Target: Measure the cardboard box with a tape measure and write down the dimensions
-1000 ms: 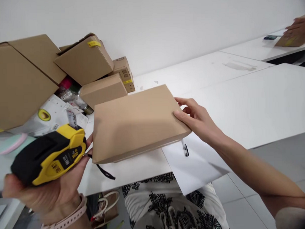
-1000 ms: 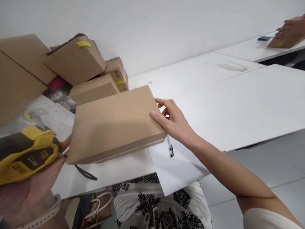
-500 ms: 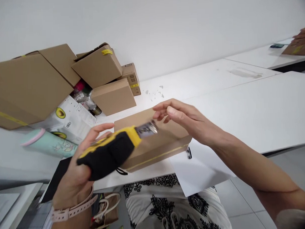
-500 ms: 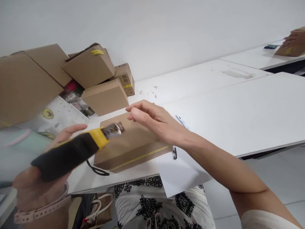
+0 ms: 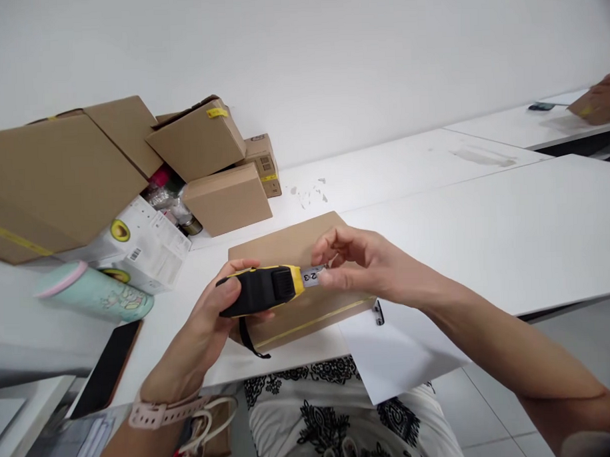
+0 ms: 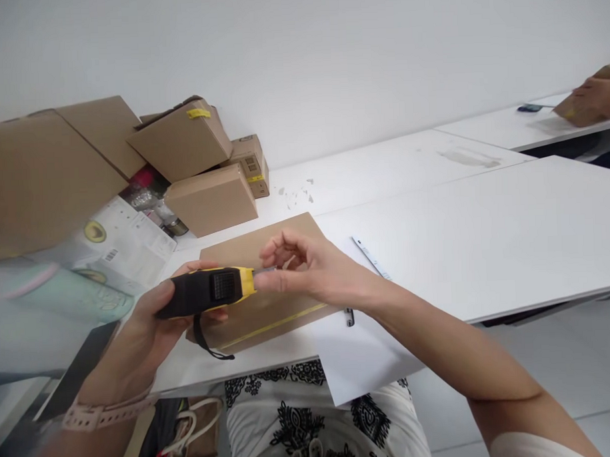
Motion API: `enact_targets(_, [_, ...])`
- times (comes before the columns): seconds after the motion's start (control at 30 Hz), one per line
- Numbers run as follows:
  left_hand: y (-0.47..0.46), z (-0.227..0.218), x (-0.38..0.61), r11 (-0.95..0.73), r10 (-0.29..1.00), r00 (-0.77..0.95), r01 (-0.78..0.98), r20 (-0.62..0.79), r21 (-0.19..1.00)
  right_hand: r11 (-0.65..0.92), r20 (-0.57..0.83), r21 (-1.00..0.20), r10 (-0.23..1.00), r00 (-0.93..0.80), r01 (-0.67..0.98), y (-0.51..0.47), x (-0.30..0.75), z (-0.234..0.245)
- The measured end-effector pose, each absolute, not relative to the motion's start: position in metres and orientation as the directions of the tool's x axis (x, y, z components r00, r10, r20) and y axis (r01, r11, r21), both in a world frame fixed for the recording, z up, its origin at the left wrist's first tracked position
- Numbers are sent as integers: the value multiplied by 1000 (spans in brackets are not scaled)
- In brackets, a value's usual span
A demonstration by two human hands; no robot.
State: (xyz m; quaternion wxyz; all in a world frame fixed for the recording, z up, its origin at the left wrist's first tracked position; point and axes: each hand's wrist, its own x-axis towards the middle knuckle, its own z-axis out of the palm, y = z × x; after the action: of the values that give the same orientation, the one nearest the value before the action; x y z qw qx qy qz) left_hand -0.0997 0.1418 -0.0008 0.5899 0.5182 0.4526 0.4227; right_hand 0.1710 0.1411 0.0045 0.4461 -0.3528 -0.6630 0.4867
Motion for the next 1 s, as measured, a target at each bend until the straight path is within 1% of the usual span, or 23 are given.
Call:
enact_targets(0.07, [143,0,-98,111,966,238,-43,-98,993,387,329,-914,883,-335,123,140,169,-5])
enact_targets(0.13, [144,0,-97,104,965,247,-45,-90,994,510,441,-839,841,-313,188,139,166,-14])
enact_targets(0.2, [146,0,-98,91,966,245,-41,-79,995,604,523,-769,783,-336,211,138,165,-18])
enact_targets(0.27, [147,1,-101,86,970,232,-30,-76,996,648,548,-736,741,-388,197,141,172,-18])
enact_targets(0.33, [149,5,-108,83,976,203,-14,-79,996,619,512,-763,756,-409,189,148,188,-13])
enact_targets(0.4, [152,10,-118,89,987,132,6,-89,996,518,426,-831,827,-367,203,157,214,-8])
enact_targets(0.47, [157,14,-132,86,996,-11,8,-86,996,383,321,-899,906,-275,212,168,241,-8])
enact_targets(0.53, [163,17,-146,94,979,-180,-2,-93,996,277,238,-943,949,-208,183,179,263,-14])
enact_targets(0.57, [167,17,-152,107,962,-251,-8,-106,994,239,207,-957,959,-195,164,185,270,-20])
enact_targets(0.63, [172,16,-163,165,931,-329,-10,-160,986,181,151,-974,966,-208,134,195,275,-33])
enact_targets(0.73, [176,14,-172,239,910,-347,-14,-228,971,135,107,-986,959,-262,93,207,268,-50])
enact_targets(0.87, [175,15,-175,256,904,-351,-16,-245,967,126,101,-989,954,-281,73,212,258,-59])
enact_targets(0.93, [175,15,-176,266,903,-346,-12,-254,964,157,128,-984,953,-274,85,210,256,-60])
enact_targets(1.0, [176,14,-177,277,903,-336,-17,-266,961,218,188,-971,950,-251,97,208,256,-62])
